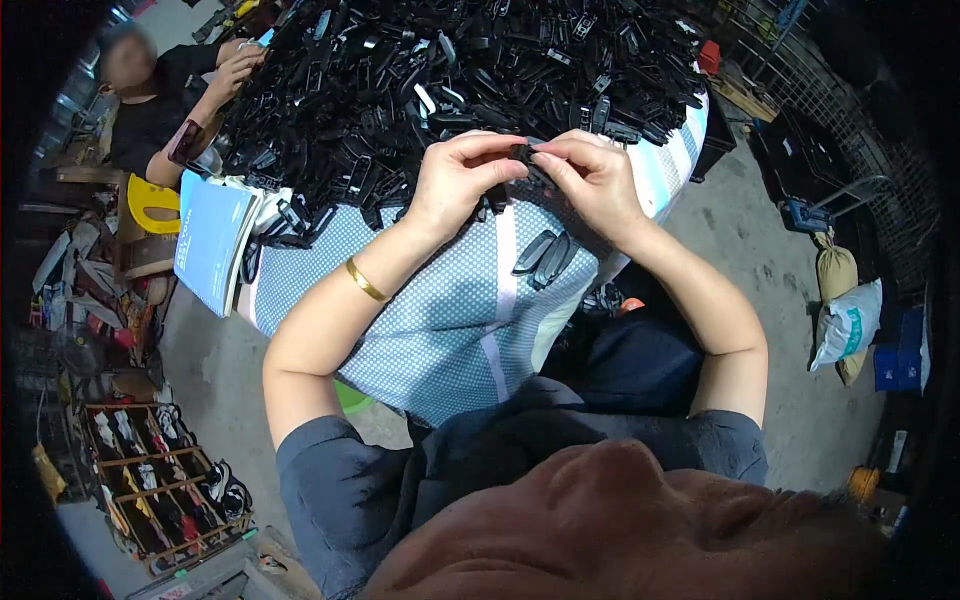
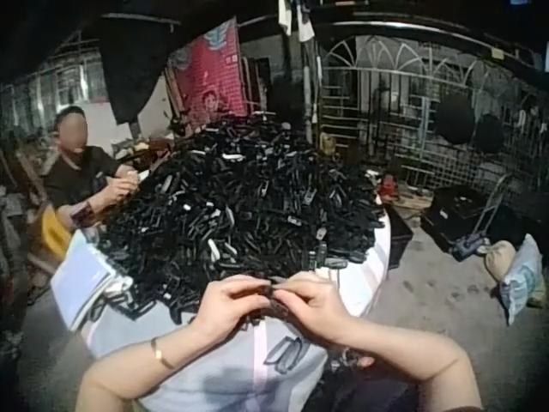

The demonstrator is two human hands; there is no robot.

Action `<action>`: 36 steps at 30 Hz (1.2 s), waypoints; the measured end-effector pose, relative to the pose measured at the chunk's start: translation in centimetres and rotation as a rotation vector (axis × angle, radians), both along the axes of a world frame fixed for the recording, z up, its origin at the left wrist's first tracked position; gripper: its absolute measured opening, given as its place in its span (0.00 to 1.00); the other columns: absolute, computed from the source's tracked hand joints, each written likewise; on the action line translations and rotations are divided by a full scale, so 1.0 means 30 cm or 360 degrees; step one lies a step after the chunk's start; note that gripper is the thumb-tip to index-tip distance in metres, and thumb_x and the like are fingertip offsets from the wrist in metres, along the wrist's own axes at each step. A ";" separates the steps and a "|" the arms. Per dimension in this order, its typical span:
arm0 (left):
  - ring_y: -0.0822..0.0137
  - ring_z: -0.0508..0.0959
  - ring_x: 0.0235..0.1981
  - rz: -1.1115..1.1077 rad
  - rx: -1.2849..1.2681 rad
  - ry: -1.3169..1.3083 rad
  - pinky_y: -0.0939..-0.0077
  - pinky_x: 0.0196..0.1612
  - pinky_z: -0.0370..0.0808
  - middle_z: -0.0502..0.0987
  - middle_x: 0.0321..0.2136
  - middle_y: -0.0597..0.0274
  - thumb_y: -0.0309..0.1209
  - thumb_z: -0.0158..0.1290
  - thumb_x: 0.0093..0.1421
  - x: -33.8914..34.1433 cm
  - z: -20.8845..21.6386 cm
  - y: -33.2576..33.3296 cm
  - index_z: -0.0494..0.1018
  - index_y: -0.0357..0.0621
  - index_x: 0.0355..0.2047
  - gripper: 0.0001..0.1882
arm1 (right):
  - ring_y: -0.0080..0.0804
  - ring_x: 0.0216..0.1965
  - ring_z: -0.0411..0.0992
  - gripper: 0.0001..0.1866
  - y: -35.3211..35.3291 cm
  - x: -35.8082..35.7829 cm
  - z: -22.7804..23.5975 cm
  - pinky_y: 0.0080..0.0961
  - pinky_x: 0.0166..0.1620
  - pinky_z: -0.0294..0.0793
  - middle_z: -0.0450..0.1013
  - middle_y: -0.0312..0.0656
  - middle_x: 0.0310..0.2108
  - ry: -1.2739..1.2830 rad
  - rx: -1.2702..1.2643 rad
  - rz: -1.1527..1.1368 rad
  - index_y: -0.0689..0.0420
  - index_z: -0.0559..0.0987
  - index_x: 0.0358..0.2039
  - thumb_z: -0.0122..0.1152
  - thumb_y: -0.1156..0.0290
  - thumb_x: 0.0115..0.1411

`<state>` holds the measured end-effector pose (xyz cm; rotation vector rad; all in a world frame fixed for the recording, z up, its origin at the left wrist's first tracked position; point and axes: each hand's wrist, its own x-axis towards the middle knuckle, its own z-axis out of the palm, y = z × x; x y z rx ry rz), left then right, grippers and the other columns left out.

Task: Assembling or inspecting small black plastic hardware components from a large pile.

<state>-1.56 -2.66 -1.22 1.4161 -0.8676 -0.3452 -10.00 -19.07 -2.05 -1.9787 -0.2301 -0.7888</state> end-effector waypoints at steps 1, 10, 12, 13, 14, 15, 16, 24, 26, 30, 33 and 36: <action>0.73 0.75 0.35 0.0000 0.0001 0.0001 0.83 0.40 0.72 0.77 0.33 0.60 0.22 0.57 0.50 -0.006 -0.004 -0.001 0.75 0.36 0.40 0.14 | 0.33 0.27 0.74 0.06 0.006 -0.006 -0.002 0.22 0.30 0.72 0.74 0.44 0.26 -0.0049 -0.0101 -0.0044 0.64 0.78 0.29 0.61 0.75 0.50; 0.72 0.74 0.40 -0.0126 -0.0187 0.0583 0.81 0.46 0.70 0.76 0.40 0.57 0.24 0.50 0.58 -0.019 0.004 -0.013 0.71 0.35 0.46 0.15 | 0.22 0.33 0.70 0.15 0.011 -0.012 -0.009 0.21 0.34 0.70 0.72 0.42 0.34 0.0482 0.0109 0.0147 0.66 0.74 0.36 0.64 0.69 0.52; 0.69 0.75 0.41 -0.0199 -0.0175 0.0583 0.78 0.48 0.70 0.75 0.41 0.55 0.24 0.49 0.58 -0.007 0.006 -0.008 0.70 0.35 0.47 0.15 | 0.22 0.33 0.70 0.15 0.005 -0.019 -0.009 0.20 0.35 0.70 0.73 0.42 0.34 0.0442 0.0019 0.0189 0.65 0.75 0.37 0.63 0.68 0.52; 0.66 0.75 0.42 -0.0273 -0.0162 0.0582 0.75 0.49 0.70 0.75 0.42 0.53 0.25 0.49 0.59 -0.001 0.007 -0.005 0.69 0.34 0.48 0.16 | 0.22 0.33 0.70 0.16 0.004 -0.023 -0.007 0.20 0.35 0.70 0.73 0.42 0.33 0.0401 -0.0070 0.0230 0.65 0.75 0.37 0.63 0.68 0.52; 0.66 0.75 0.42 -0.0271 -0.0129 0.0543 0.74 0.49 0.70 0.75 0.41 0.53 0.25 0.49 0.59 0.003 0.012 -0.001 0.70 0.34 0.46 0.15 | 0.23 0.30 0.71 0.14 0.007 -0.031 0.008 0.20 0.33 0.69 0.74 0.43 0.29 0.0523 -0.0056 0.0207 0.64 0.77 0.36 0.62 0.68 0.52; 0.66 0.75 0.42 -0.0270 -0.0128 0.0544 0.74 0.49 0.70 0.75 0.41 0.53 0.25 0.49 0.59 0.004 0.009 0.002 0.70 0.34 0.46 0.15 | 0.23 0.30 0.71 0.14 0.010 -0.037 0.005 0.20 0.33 0.69 0.74 0.43 0.29 0.0524 -0.0055 0.0208 0.64 0.77 0.36 0.62 0.68 0.52; 0.66 0.75 0.42 -0.0296 -0.0122 0.0466 0.74 0.49 0.71 0.75 0.41 0.53 0.25 0.49 0.59 0.003 0.004 0.004 0.70 0.34 0.46 0.15 | 0.24 0.28 0.71 0.13 0.013 -0.042 0.001 0.21 0.32 0.69 0.74 0.43 0.28 0.0428 -0.0115 0.0185 0.64 0.77 0.35 0.62 0.68 0.52; 0.69 0.74 0.41 -0.0344 0.0154 0.0405 0.76 0.47 0.72 0.74 0.42 0.55 0.24 0.50 0.57 0.014 0.031 -0.009 0.71 0.34 0.44 0.14 | 0.29 0.21 0.71 0.14 -0.011 -0.041 0.012 0.24 0.27 0.68 0.73 0.46 0.20 0.0460 -0.0467 0.0066 0.65 0.78 0.30 0.64 0.66 0.49; 0.70 0.72 0.41 -0.0370 0.0193 0.0195 0.77 0.47 0.72 0.72 0.44 0.56 0.24 0.51 0.56 0.002 0.045 -0.002 0.71 0.35 0.44 0.15 | 0.34 0.22 0.71 0.17 -0.054 -0.056 0.063 0.27 0.28 0.68 0.72 0.47 0.22 0.0881 -0.0520 0.0146 0.65 0.78 0.30 0.66 0.63 0.47; 0.66 0.69 0.41 -0.0257 0.0809 -0.1054 0.73 0.46 0.70 0.69 0.43 0.58 0.24 0.54 0.49 0.028 0.105 0.052 0.72 0.40 0.41 0.16 | 0.40 0.29 0.72 0.19 -0.112 -0.079 0.050 0.33 0.33 0.70 0.73 0.47 0.27 0.0669 -0.0956 0.0392 0.63 0.78 0.30 0.65 0.58 0.46; 0.57 0.68 0.43 -0.0249 0.1037 -0.1494 0.68 0.51 0.66 0.70 0.43 0.56 0.22 0.51 0.48 0.007 0.099 0.081 0.73 0.39 0.40 0.16 | 0.40 0.28 0.72 0.16 -0.115 -0.083 0.104 0.31 0.33 0.70 0.73 0.46 0.28 0.0934 -0.1005 0.0597 0.62 0.78 0.31 0.63 0.60 0.49; 0.57 0.68 0.41 -0.0225 0.1065 -0.1542 0.68 0.48 0.67 0.72 0.40 0.56 0.23 0.52 0.49 -0.012 0.052 0.052 0.74 0.38 0.38 0.14 | 0.40 0.28 0.72 0.12 -0.130 -0.040 0.045 0.29 0.32 0.71 0.72 0.45 0.31 0.0559 -0.0908 0.0189 0.59 0.77 0.34 0.62 0.68 0.50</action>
